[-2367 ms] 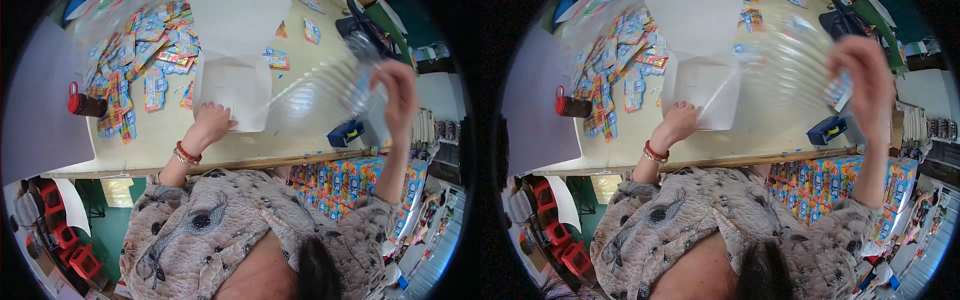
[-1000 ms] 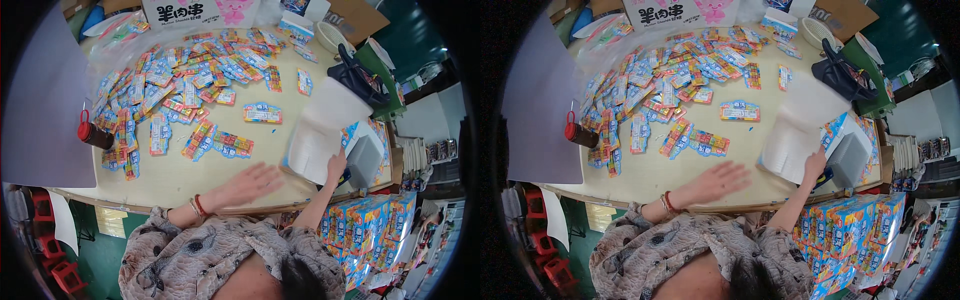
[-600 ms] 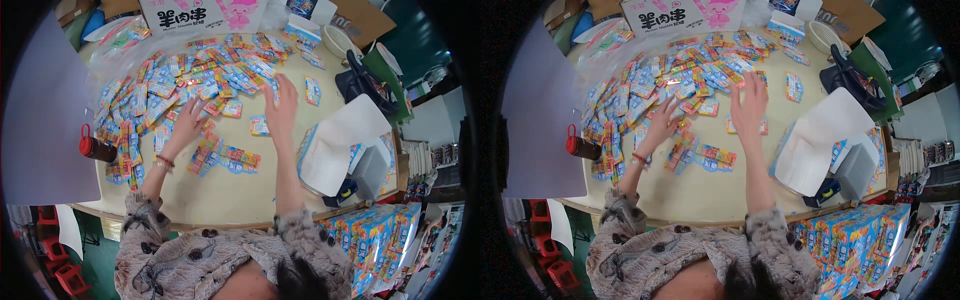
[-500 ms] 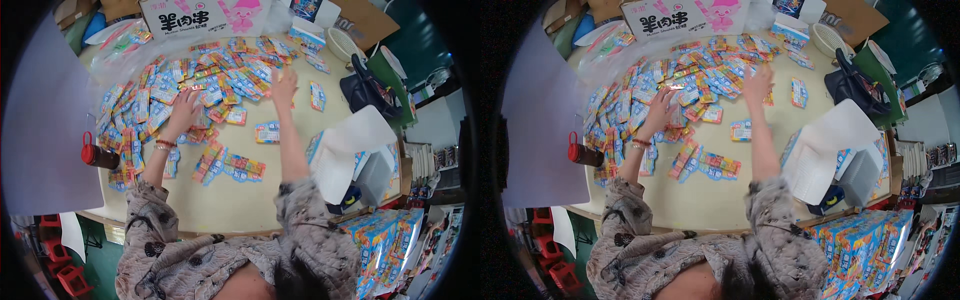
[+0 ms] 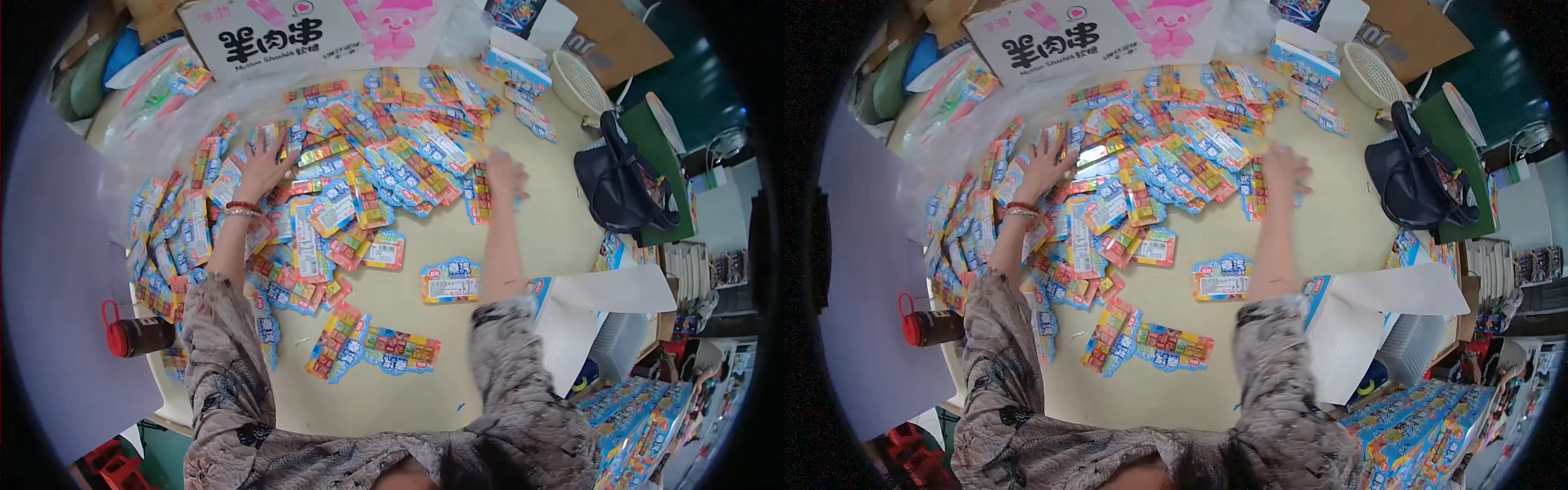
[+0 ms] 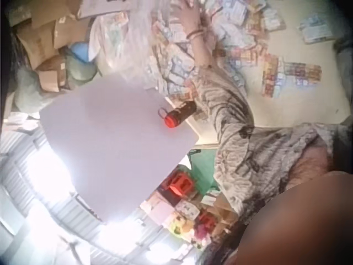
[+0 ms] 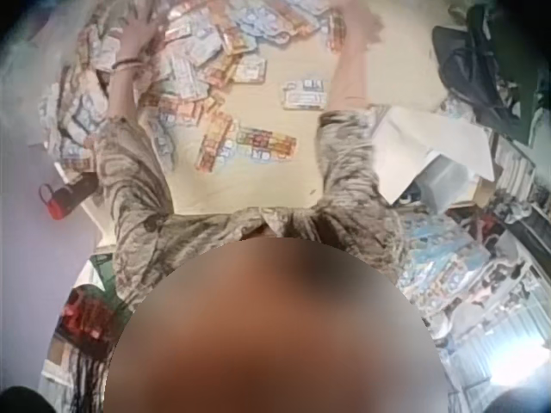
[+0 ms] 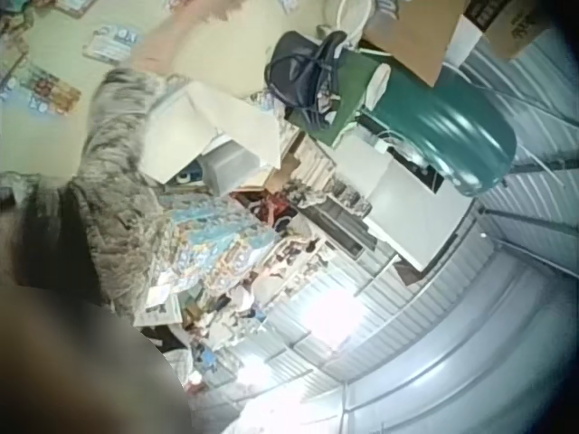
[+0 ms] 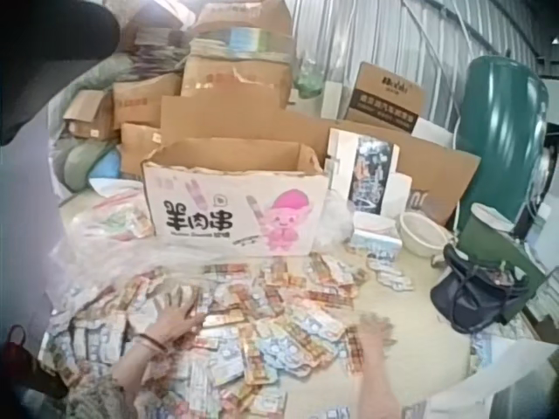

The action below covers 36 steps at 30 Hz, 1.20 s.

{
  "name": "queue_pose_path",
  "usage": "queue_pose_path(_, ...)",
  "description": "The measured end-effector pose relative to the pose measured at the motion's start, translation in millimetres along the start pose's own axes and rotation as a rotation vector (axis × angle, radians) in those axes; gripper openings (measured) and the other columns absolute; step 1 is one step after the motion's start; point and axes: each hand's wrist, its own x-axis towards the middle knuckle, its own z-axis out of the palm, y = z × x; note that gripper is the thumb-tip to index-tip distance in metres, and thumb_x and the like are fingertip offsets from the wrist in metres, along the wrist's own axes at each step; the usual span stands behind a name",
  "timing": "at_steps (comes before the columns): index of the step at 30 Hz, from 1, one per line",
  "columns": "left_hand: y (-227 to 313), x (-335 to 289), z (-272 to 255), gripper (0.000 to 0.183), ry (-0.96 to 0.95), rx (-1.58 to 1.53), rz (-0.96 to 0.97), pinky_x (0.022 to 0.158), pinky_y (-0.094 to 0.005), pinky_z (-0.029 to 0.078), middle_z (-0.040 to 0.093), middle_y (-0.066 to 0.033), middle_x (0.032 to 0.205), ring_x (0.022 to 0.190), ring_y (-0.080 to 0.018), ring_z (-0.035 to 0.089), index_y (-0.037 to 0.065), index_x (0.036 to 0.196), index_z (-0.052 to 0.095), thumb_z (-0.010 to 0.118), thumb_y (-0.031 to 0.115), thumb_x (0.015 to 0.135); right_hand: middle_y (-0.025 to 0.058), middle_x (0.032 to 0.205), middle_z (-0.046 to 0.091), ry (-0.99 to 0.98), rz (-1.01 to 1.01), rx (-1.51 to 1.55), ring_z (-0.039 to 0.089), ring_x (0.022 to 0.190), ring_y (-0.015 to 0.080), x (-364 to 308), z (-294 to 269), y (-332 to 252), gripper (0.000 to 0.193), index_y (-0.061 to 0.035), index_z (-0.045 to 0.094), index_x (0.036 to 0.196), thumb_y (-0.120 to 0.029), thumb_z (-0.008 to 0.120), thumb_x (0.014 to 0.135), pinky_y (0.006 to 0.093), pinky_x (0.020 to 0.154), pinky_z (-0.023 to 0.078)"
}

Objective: Packing individual product pouches into cardboard display boxes on a factory assembly line.

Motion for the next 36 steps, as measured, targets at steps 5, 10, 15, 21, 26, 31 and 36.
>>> queue_pose_path(5,54,-65,-21,0.07,-0.04,0.004,0.112,0.101,-0.0746,0.008,0.022,-0.0208,0.153,0.135,-0.053,0.021,0.032,0.147,0.029,0.042,0.066,0.087,0.0201,0.135,0.049,0.103,-0.37,-0.136,0.039,0.128,0.0413,-94,9,-34,0.062,-0.0139,0.055,0.128,-0.059,0.041,0.088,0.064,0.101,0.028)
queue_pose_path(10,78,-82,-61,0.069,-0.29,0.041,0.122,0.106,-0.07,0.007,0.03,-0.0228,0.148,0.137,-0.0494,0.02,0.023,0.145,0.037,0.042,0.063,0.089,0.0204,0.118,0.061,0.084,-0.25,0.044,0.057,0.11,0.0363,-11,-42,-69,0.061,-0.0102,0.059,0.122,-0.056,0.057,0.082,0.0574,0.089,0.043)
queue_pose_path(15,117,25,-36,0.068,0.068,-0.316,0.402,0.11,-0.0627,0.01,0.03,-0.0222,0.148,0.142,-0.04,0.016,0.019,0.146,0.035,0.047,0.057,0.091,0.0251,0.139,0.041,0.534,-0.44,-0.106,0.037,0.128,0.043,202,-38,1,0.068,-0.0156,0.05,0.133,-0.06,0.053,0.083,0.0607,0.102,0.027)
queue_pose_path(21,182,135,3,0.07,0.057,-0.243,0.444,0.11,-0.0609,0.01,0.023,-0.0203,0.152,0.142,-0.0404,0.017,0.026,0.148,0.029,0.039,0.065,0.09,0.0213,0.153,0.023,0.27,-0.242,-0.132,0.013,0.141,0.0455,251,-46,5,0.083,-0.0298,0.026,0.149,-0.076,0.037,0.081,0.0726,0.103,0.002)
queue_pose_path(26,203,192,31,0.081,-0.13,-0.381,0.369,0.109,-0.0645,0.003,0.017,-0.0155,0.156,0.143,-0.0415,0.012,0.033,0.15,0.021,0.032,0.077,0.083,0.015,0.154,0.024,0.144,-0.429,-0.13,0.015,0.142,0.0404,282,-32,13,0.077,-0.0322,0.029,0.147,-0.075,0.034,0.084,0.0706,0.105,0.004)
queue_pose_path(31,204,179,36,0.086,-0.087,-0.281,0.282,0.107,-0.0679,-0.001,0.016,-0.0132,0.157,0.142,-0.0471,0.007,0.035,0.149,0.025,0.039,0.081,0.077,0.0067,0.15,0.031,0.058,-0.792,-0.367,0.02,0.141,0.0352,197,21,-75,0.064,-0.0333,0.036,0.144,-0.066,0.037,0.088,0.0718,0.104,0.008)
queue_pose_path(36,168,149,35,0.079,-0.019,-0.186,0.351,0.11,-0.0639,0.001,0.022,-0.0123,0.155,0.139,-0.0486,0.014,0.038,0.143,0.036,0.05,0.075,0.075,0.0048,0.149,0.032,0.058,-0.815,-0.262,0.018,0.142,0.034,143,35,-92,0.063,-0.0334,0.042,0.14,-0.064,0.045,0.086,0.0694,0.106,0.005)
